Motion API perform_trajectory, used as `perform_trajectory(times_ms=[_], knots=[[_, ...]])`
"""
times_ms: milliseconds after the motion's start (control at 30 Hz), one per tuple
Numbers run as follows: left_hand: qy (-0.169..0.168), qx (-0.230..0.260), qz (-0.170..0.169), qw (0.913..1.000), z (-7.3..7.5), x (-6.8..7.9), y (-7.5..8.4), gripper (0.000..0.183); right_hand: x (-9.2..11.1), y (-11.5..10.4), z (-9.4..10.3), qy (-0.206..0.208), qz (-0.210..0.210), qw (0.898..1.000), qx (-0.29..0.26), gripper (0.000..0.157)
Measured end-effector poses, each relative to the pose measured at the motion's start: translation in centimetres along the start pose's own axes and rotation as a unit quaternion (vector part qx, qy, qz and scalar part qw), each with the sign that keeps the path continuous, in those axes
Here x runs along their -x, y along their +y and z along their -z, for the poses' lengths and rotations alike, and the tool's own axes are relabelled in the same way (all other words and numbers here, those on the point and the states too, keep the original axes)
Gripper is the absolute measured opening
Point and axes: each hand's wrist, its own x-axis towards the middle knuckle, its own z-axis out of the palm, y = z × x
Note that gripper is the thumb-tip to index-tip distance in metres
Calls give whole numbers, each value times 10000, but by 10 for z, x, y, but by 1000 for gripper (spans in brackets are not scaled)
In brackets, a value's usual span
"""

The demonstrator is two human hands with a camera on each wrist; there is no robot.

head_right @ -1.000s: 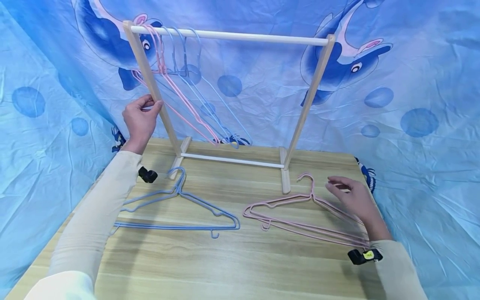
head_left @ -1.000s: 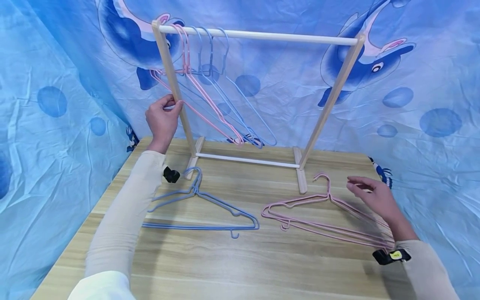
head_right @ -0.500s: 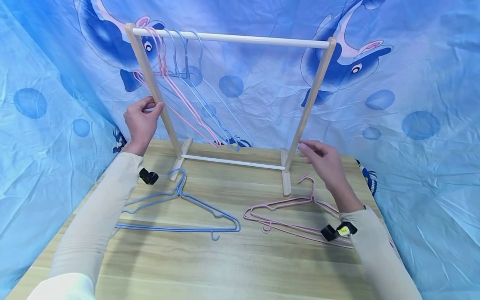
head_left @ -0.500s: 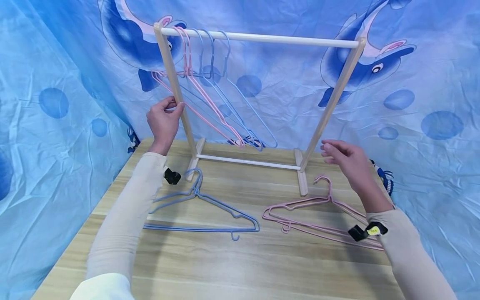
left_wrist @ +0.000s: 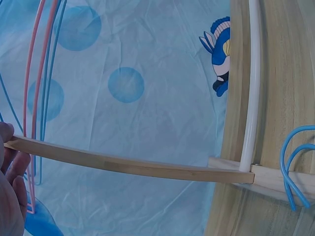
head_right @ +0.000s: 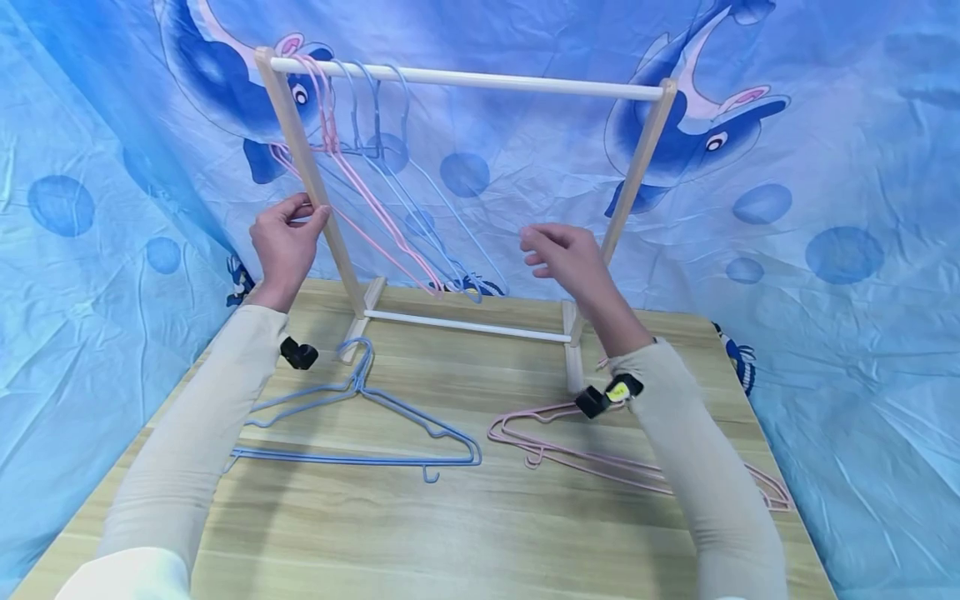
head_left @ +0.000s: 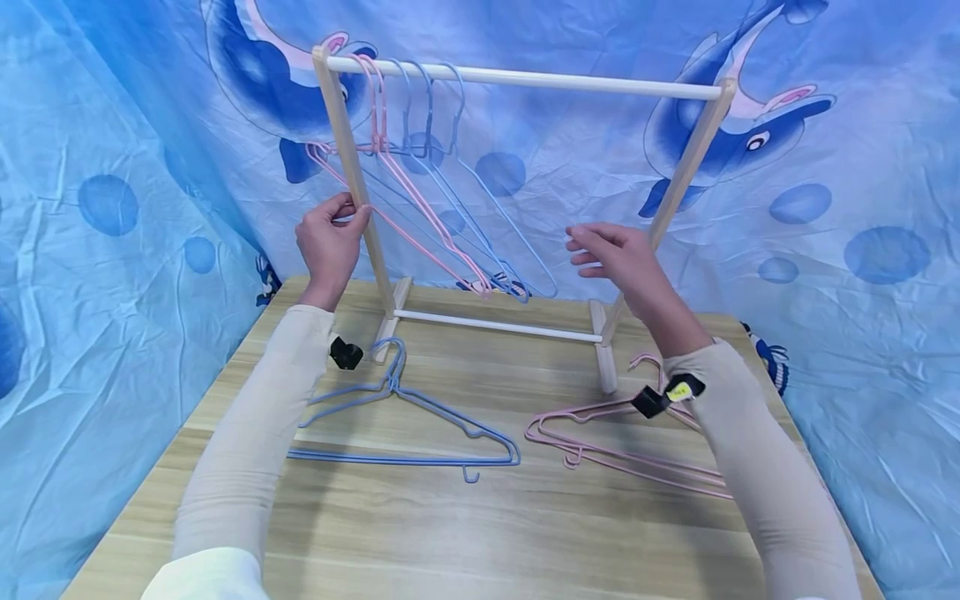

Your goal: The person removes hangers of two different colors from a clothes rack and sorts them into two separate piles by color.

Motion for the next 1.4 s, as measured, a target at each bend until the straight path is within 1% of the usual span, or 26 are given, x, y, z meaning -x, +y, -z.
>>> perform_trajectory(times_ms=[200, 333, 433, 600, 800, 900, 967, 1067, 1233, 1400], knots=[[-77, -66, 72, 9999, -1, 1, 1, 32, -23, -23, -28, -219, -117, 9996, -135, 51], [-72, -80, 74, 9999, -1, 1, 0, 33, -33, -33, -42, -340, -223, 9991, -139, 49], [-90, -89, 71, 9999, -1, 2, 0, 35, -39, -38, -48, -448, -306, 9983, -210, 49], [-101, -64, 67, 9999, -1, 2, 0, 35, -46, -42, -55, -679, -279, 9966, -363, 50], [-104, 6, 55, 9999, -2, 3, 1, 34, -49, -48, -65, -778, -349, 9950, -516, 43], [-103, 21, 42, 9999, -3, 3, 1, 34, -50, -50, -68, -816, -394, 9948, -464, 39], [-96, 14, 39, 9999, -3, 3, 1, 34, -50, -52, -70, -783, -423, 9951, -426, 36], [-95, -2, 44, 9999, -3, 3, 1, 34, -50, -54, -71, -622, -408, 9964, -414, 30], [-96, -30, 48, 9999, -4, 1, 1, 35, -51, -55, -71, -302, -249, 9984, -397, 26], [-112, -47, 73, 9999, -5, 1, 0, 35, -49, -59, -68, -83, -111, 9995, -296, 24]])
